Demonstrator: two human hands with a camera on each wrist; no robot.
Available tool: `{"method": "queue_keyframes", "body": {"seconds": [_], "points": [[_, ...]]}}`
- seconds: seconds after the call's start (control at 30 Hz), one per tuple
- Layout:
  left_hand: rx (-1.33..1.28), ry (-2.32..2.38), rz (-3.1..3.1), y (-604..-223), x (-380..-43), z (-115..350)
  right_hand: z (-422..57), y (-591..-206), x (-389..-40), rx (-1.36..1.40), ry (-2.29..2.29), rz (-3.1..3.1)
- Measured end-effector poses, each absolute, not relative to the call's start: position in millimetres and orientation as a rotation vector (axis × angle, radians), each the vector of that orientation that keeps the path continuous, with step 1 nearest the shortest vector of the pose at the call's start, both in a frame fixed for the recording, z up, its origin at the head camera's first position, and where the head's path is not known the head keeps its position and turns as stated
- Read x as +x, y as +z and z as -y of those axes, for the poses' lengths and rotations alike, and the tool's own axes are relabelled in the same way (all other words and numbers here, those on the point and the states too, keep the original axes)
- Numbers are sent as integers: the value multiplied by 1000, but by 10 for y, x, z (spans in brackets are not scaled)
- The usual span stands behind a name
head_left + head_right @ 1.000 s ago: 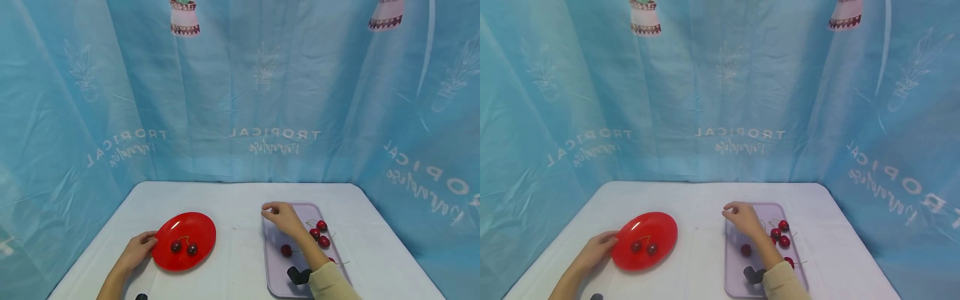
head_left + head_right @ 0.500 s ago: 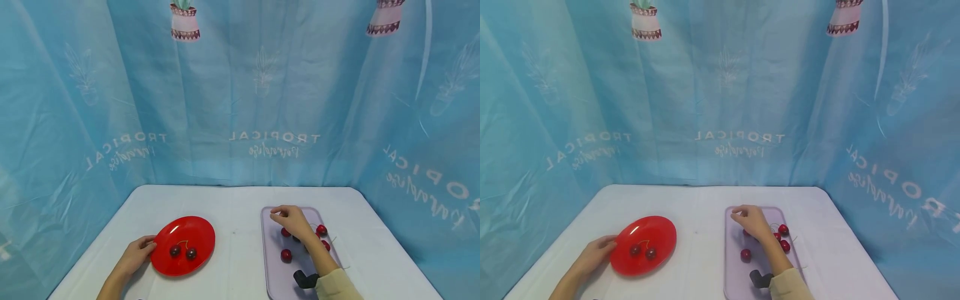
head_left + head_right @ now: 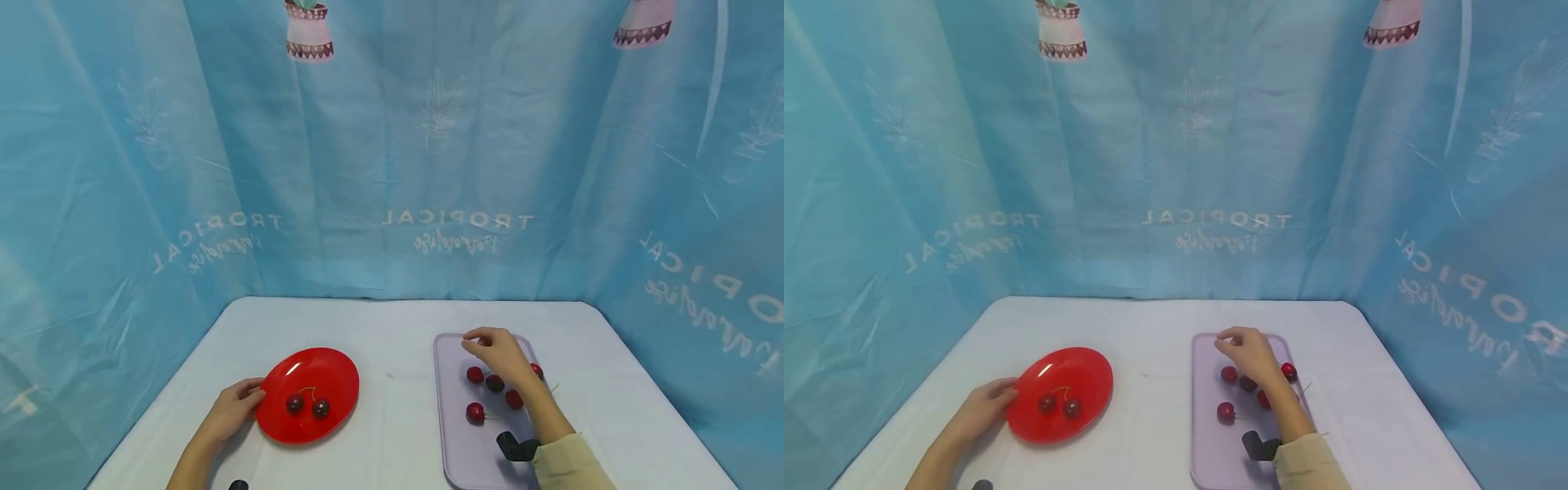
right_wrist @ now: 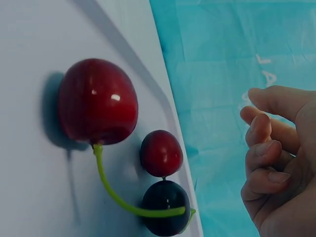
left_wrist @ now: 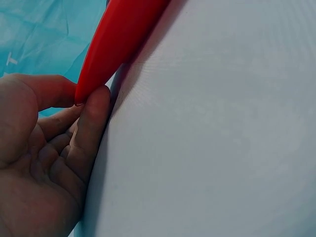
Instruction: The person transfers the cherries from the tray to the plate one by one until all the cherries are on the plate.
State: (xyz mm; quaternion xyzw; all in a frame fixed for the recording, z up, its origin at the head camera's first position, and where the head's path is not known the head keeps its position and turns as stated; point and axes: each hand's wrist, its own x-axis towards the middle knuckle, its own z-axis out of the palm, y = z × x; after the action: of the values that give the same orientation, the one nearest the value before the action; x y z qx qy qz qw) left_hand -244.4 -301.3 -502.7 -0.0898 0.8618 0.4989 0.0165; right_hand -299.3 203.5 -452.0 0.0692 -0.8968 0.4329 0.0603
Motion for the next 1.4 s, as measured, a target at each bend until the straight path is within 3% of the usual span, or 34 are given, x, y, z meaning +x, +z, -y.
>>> {"method": "queue_keyframes", "body": {"seconds": [1.4], "points": [[-215,1557,-2709,-5003,-2418,3029,-2452,-4612,-2970,75,1103,2902]]}}
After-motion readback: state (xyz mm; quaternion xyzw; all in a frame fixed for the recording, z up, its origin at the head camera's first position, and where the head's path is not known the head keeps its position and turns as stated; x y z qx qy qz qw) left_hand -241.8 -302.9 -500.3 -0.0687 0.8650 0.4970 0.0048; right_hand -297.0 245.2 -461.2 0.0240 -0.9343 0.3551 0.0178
